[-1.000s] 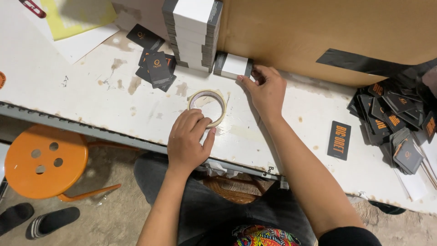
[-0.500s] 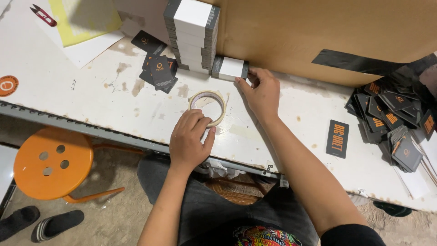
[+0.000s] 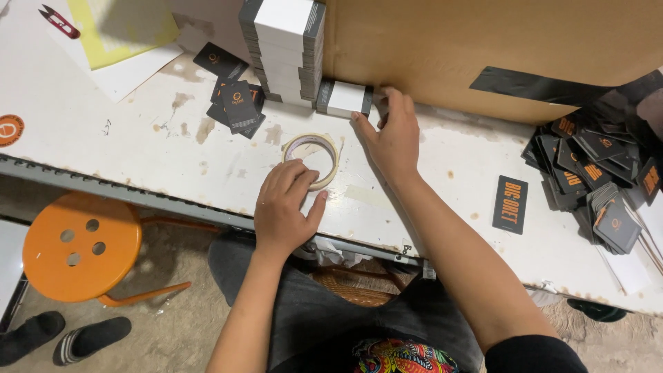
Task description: Picking up small printed cards from a workbench and a box and aligning them into neat stacks for packaging.
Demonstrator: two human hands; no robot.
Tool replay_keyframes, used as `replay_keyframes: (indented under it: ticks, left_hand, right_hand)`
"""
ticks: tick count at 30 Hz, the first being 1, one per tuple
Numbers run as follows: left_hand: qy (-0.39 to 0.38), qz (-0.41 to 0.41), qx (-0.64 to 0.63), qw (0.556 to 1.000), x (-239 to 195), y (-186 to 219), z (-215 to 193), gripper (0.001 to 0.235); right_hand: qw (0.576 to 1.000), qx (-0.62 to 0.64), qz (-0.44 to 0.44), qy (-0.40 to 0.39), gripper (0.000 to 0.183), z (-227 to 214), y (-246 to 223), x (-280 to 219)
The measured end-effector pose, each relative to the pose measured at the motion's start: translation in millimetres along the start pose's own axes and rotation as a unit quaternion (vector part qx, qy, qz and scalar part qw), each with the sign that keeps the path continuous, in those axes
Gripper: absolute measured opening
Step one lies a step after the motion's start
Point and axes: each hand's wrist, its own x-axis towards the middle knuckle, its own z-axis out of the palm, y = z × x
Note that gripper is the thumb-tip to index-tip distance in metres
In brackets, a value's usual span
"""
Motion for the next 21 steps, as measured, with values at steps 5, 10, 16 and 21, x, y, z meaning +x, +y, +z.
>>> replay_keyframes:
  ticks: [5, 10, 16, 21]
  left_hand:
    - [0.012, -0.006, -0.045, 0.999, 20, -2, -6, 0.031]
    - [0.046, -0.180, -0.053, 0.981, 63, -14, -12, 0.046]
    - [0.040, -0.236, -0.147, 0.960, 100, -42, 8, 0.102]
    - [0.060, -0.282, -0.134, 0.948, 109, -52, 30, 0.107]
  right_hand:
    - [0.942, -0.146, -0.278, 0.115, 0.025, 5, 0, 1]
    - [0.914, -0.190, -0.340, 0.112, 0.012, 14, -5, 11]
    - [0.937, -0.189, -0.275, 0.105, 0.012, 19, -2, 14]
    - [0.957, -0.133, -0.248, 0.071, 0.010, 16, -6, 15]
